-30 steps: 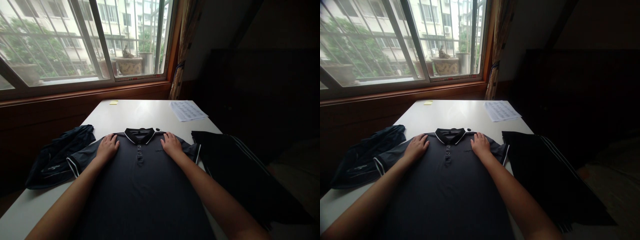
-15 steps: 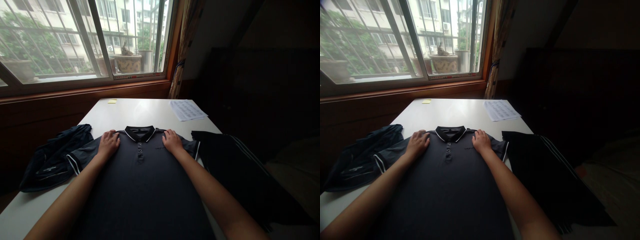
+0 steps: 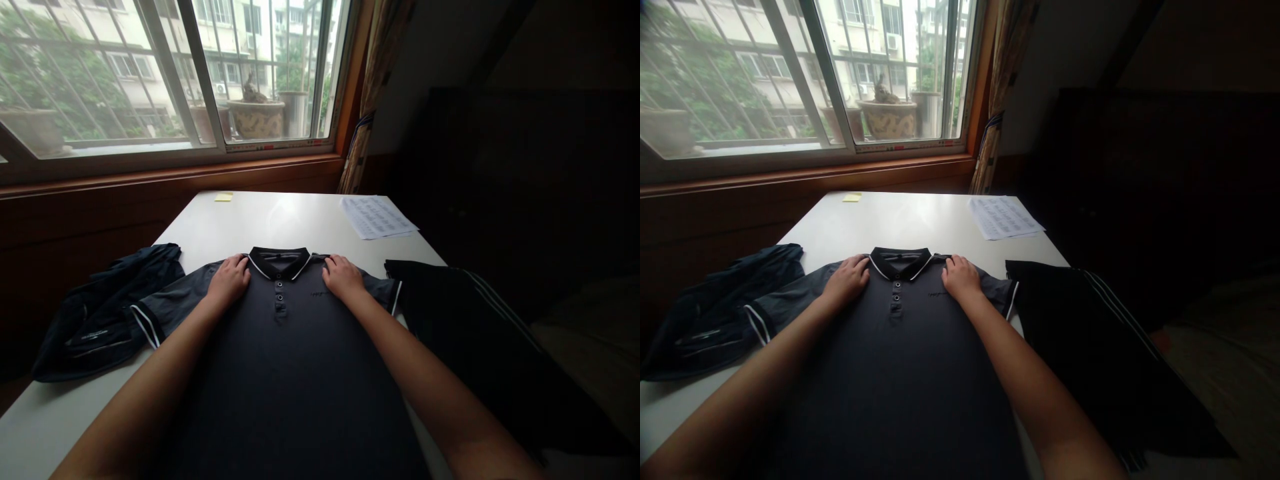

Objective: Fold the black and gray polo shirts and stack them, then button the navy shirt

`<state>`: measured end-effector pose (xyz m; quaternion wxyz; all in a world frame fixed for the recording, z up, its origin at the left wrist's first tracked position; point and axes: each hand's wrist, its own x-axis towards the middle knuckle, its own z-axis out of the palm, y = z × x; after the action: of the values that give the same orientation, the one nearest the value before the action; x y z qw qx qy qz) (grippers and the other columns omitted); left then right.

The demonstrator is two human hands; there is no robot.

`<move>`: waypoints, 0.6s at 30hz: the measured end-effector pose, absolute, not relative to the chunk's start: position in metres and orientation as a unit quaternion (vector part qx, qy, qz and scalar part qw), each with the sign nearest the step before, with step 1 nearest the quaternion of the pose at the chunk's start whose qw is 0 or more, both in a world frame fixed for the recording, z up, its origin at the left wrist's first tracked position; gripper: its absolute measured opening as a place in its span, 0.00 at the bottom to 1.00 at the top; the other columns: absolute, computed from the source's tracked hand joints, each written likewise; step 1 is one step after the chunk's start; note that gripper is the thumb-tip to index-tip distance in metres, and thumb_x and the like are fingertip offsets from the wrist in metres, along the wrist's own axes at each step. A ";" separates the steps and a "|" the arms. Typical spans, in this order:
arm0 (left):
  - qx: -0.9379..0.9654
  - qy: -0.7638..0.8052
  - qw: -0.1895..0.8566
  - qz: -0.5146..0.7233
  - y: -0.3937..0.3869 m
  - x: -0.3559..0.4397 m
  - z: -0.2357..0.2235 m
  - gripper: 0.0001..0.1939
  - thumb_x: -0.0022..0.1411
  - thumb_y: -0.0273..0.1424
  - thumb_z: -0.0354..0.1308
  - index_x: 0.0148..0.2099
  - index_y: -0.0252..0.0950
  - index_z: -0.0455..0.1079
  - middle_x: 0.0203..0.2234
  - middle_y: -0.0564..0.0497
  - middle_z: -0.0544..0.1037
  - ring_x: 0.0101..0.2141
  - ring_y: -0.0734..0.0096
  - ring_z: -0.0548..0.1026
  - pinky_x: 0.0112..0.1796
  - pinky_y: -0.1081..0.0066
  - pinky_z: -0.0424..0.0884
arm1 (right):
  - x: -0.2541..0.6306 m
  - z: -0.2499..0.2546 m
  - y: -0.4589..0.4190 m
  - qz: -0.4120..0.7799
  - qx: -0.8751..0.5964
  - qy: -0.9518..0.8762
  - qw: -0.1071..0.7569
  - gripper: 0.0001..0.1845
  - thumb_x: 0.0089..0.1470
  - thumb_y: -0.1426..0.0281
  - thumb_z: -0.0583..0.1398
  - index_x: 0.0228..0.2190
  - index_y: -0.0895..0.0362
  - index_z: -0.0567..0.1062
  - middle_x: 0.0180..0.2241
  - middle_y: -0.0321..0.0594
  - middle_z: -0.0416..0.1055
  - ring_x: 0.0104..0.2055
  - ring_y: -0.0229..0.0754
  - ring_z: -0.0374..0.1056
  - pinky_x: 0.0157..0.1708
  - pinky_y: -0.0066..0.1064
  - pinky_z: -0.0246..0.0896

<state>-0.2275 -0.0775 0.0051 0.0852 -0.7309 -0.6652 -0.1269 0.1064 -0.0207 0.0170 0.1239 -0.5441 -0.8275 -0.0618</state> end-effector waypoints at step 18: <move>-0.732 -0.668 0.059 -0.121 -0.036 -0.246 -0.001 0.27 0.71 0.35 0.42 0.65 0.26 0.62 0.64 0.37 0.66 0.64 0.53 0.61 0.66 0.56 0.53 | 0.101 0.006 0.033 -0.029 -0.556 -0.823 0.114 0.28 0.68 0.58 0.47 0.62 0.59 0.66 0.65 0.50 0.61 0.65 0.51 0.55 0.63 0.41 0.49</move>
<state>-0.2456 -0.0364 -0.0008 0.0590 -0.7323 -0.6676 -0.1207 0.1011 0.0331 0.0059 0.1144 -0.5557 -0.8230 -0.0286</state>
